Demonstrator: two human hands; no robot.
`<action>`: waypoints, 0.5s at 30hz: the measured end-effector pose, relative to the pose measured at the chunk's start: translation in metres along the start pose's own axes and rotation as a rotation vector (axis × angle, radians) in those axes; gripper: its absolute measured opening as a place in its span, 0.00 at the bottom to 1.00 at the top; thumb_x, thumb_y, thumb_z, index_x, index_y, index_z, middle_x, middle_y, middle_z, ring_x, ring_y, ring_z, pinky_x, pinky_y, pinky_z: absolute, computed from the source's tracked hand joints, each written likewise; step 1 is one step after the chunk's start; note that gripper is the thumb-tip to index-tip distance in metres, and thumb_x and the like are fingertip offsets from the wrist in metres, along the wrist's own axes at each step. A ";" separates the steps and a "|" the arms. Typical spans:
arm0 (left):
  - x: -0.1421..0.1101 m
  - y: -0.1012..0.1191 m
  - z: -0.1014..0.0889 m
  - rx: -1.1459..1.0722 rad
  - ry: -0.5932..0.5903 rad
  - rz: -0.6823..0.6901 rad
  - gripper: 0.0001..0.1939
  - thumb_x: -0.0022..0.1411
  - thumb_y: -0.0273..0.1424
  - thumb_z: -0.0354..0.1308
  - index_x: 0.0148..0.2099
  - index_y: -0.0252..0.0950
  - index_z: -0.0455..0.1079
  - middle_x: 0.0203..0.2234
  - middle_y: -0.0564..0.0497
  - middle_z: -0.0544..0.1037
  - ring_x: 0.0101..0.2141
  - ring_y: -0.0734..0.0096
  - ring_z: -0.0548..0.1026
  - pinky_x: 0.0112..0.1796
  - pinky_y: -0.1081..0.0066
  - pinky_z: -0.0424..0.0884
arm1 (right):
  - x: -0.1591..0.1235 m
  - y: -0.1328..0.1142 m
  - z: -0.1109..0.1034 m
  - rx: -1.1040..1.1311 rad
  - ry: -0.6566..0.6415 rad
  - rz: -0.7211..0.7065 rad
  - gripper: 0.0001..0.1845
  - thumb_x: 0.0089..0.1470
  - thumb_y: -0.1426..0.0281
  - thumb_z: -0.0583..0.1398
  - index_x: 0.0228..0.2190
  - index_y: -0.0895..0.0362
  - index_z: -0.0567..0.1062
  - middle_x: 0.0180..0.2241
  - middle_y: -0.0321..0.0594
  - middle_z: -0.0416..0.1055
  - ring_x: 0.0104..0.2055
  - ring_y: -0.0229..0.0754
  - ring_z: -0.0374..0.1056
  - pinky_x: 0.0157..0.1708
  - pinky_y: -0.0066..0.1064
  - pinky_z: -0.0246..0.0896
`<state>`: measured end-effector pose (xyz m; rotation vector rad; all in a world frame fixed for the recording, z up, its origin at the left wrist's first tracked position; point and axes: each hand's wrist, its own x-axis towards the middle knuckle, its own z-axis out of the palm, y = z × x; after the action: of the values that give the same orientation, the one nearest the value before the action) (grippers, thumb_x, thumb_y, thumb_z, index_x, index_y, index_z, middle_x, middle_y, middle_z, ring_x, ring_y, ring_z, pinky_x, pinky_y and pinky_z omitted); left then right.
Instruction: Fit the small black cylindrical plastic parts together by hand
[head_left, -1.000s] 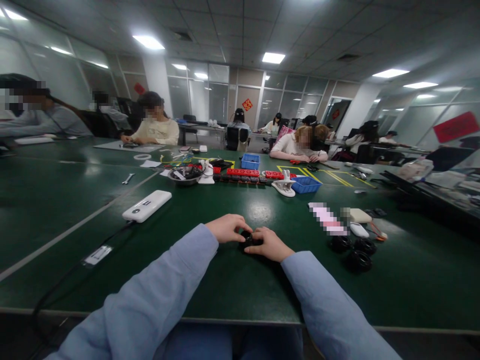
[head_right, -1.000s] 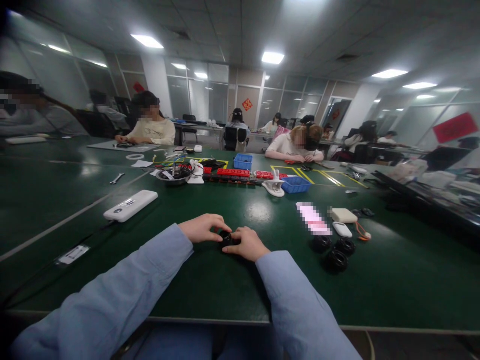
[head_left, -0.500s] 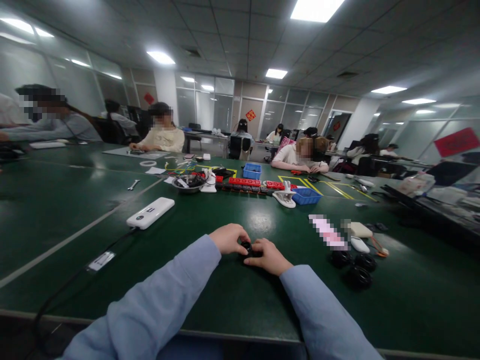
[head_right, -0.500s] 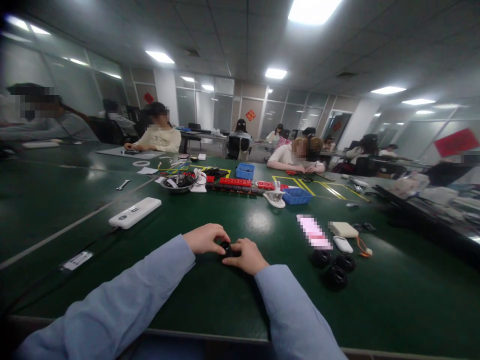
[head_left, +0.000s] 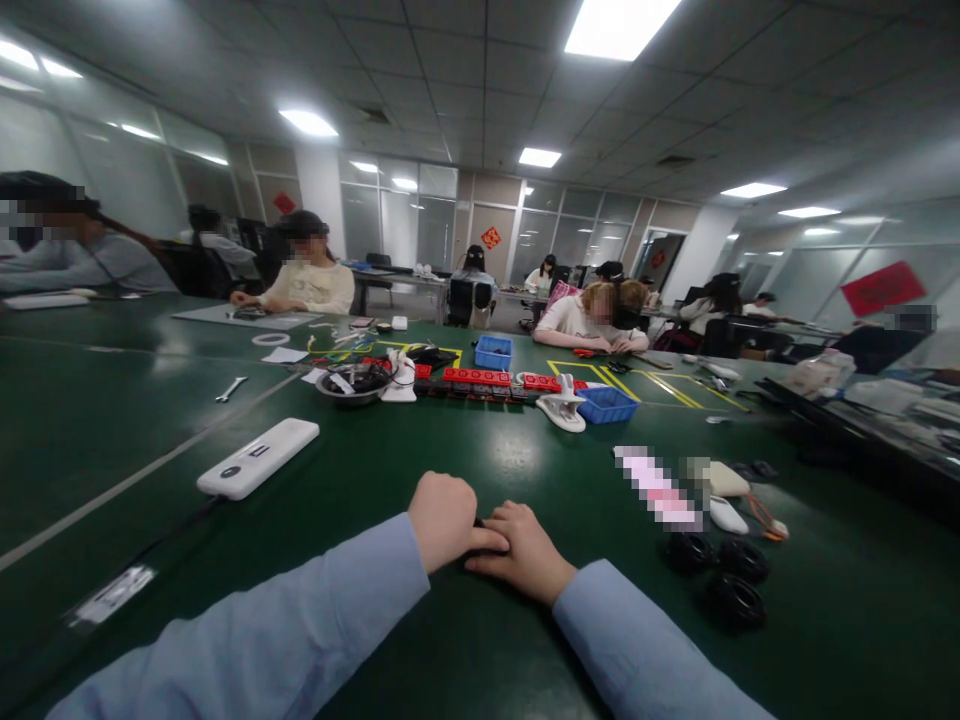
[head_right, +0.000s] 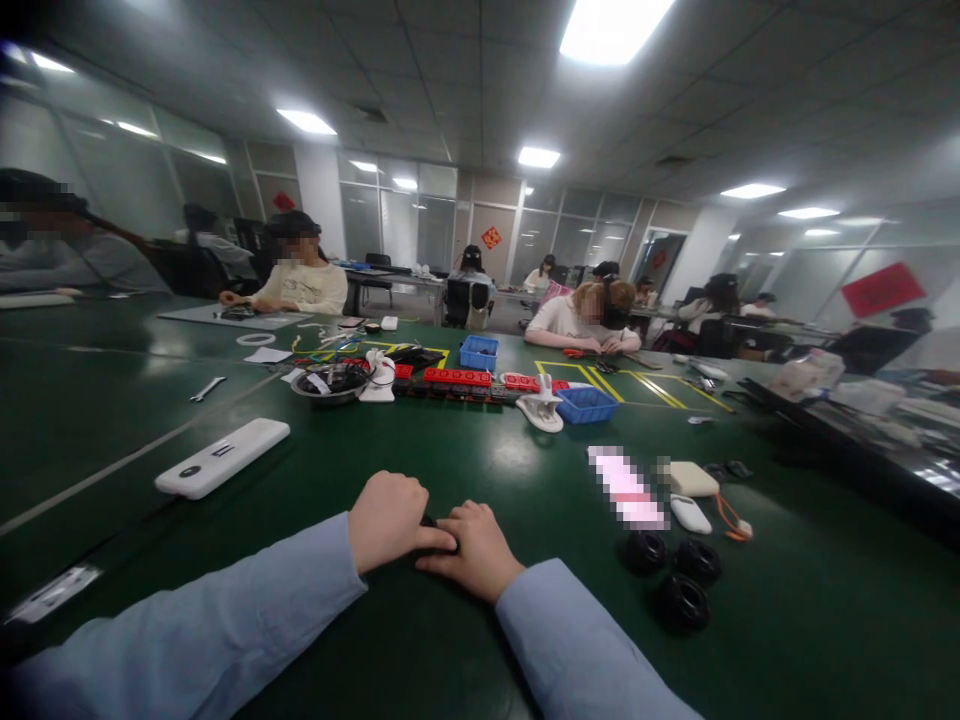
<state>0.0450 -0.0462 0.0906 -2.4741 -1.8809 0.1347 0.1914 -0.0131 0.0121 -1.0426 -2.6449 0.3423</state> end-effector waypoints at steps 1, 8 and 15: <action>0.002 -0.003 0.000 -0.009 -0.008 0.004 0.39 0.53 0.61 0.42 0.31 0.28 0.74 0.28 0.35 0.76 0.33 0.50 0.74 0.31 0.63 0.65 | 0.001 0.001 0.000 0.027 -0.006 0.008 0.19 0.45 0.52 0.62 0.23 0.57 0.73 0.25 0.36 0.66 0.33 0.40 0.59 0.33 0.31 0.48; 0.010 -0.029 -0.009 -0.177 0.056 0.372 0.26 0.54 0.53 0.53 0.41 0.36 0.73 0.34 0.46 0.75 0.37 0.61 0.72 0.35 0.68 0.65 | -0.001 0.010 -0.003 0.157 -0.068 -0.034 0.18 0.44 0.52 0.62 0.28 0.54 0.75 0.30 0.37 0.68 0.36 0.42 0.60 0.36 0.33 0.50; 0.013 -0.036 -0.014 -0.237 -0.113 0.701 0.20 0.51 0.39 0.64 0.47 0.43 0.70 0.41 0.51 0.74 0.42 0.64 0.70 0.39 0.70 0.63 | -0.006 0.011 -0.005 0.166 -0.095 -0.082 0.19 0.44 0.51 0.62 0.30 0.54 0.77 0.32 0.39 0.69 0.36 0.42 0.61 0.36 0.33 0.51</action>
<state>0.0153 -0.0241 0.1069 -3.2387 -1.0130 0.0665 0.2038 -0.0090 0.0125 -0.8835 -2.6777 0.5958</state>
